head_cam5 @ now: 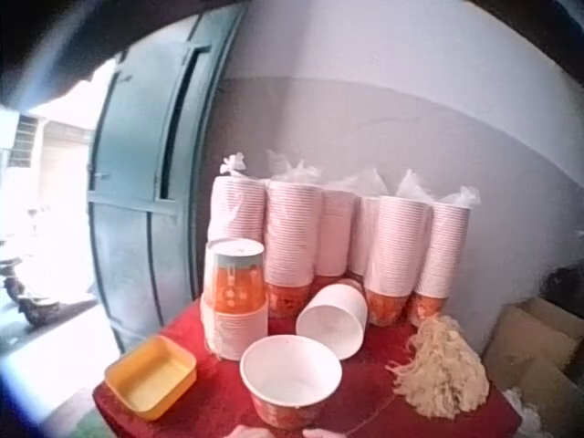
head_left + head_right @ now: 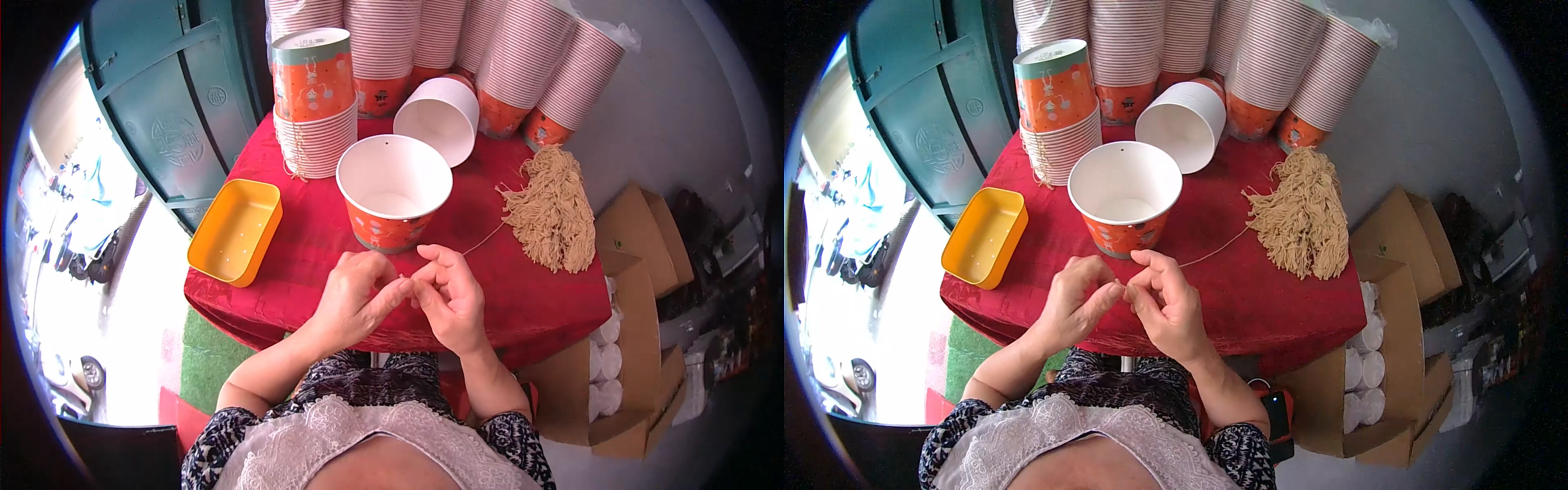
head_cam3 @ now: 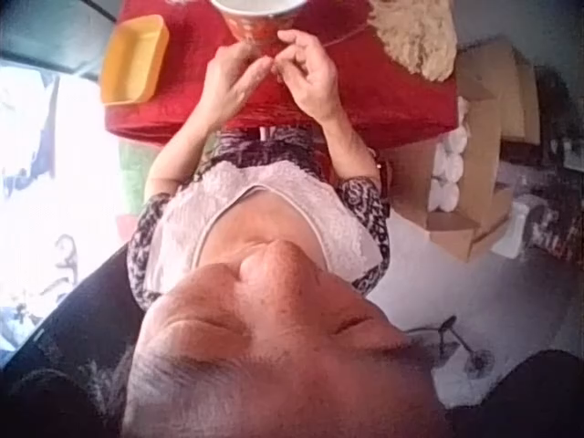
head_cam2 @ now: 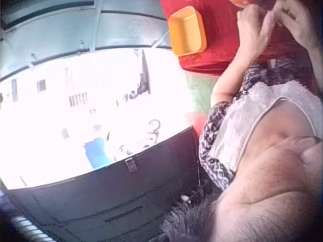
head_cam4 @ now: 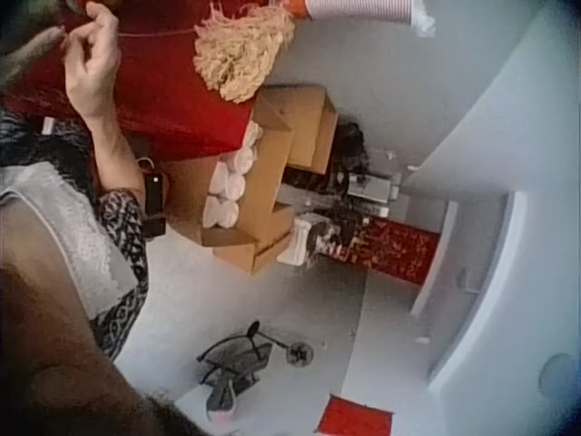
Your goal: Attaching elastic carrying strings to decorative paper buckets for packaging.
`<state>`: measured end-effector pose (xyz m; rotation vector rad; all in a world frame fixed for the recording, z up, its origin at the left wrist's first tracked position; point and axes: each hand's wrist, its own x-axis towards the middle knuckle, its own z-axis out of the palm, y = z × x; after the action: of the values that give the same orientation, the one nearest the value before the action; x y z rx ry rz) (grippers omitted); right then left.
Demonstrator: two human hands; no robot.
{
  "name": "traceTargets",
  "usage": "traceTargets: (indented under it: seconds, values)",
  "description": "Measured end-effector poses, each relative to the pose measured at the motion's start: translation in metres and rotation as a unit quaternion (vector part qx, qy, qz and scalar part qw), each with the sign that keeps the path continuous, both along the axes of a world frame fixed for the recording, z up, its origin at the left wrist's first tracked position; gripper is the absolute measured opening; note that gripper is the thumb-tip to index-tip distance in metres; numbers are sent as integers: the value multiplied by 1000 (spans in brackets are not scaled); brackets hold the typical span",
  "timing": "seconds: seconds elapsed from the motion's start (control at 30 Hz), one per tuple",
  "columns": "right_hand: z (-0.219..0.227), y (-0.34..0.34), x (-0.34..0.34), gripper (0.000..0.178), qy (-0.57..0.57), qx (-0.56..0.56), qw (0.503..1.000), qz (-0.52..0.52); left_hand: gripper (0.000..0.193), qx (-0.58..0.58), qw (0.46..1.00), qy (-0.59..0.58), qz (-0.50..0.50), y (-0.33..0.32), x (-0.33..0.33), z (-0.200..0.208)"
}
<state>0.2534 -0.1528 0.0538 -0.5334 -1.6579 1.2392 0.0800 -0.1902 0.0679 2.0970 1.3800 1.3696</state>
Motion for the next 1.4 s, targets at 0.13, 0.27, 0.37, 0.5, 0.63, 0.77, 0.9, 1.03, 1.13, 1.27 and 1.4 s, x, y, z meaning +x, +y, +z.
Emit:
traceTargets:
  seconds: [0.13, 0.27, 0.37, 0.5, 0.63, 0.77, 0.9, 1.03, 1.13, 1.27, 1.4]
  values:
    - [-1, -3, -3, 37, -42, 58, 996, -50, 25, -124, 974, -177, -71, 4, 8, 1]
    - [-1, -7, -6, 23, -82, 91, 987, -105, 24, -114, 980, -153, -55, 8, 1, -11]
    - [2, -12, -9, 6, -112, 115, 976, -146, 23, -48, 996, -76, -24, 8, -5, -9]
    - [4, -16, -11, 7, -142, 111, 973, -146, 15, -125, 987, -81, -56, 2, -13, 0]
    - [4, -21, -15, 9, -135, 98, 974, -151, 7, -166, 977, -93, -93, -4, -22, 4]
    - [-2, -18, -19, 8, -119, 102, 976, -152, 5, -116, 987, -74, -83, -1, -30, 3]
    - [-1, -13, -17, 9, -76, 160, 956, -233, 16, 100, 994, 49, 13, 12, -42, 19]
    - [-7, -2, -8, 11, -63, 151, 937, -308, 39, 116, 971, 189, 94, 30, -37, 45]
    - [-7, 2, -8, 13, -56, 159, 930, -326, 32, 116, 946, 287, 96, 52, -42, 41]
    - [-8, 9, -9, 16, -55, 244, 900, -356, 17, 106, 946, 300, 60, 55, -36, 40]
    - [-10, 12, -9, 17, -52, 227, 911, -341, 17, 91, 951, 294, 42, 40, -26, 46]
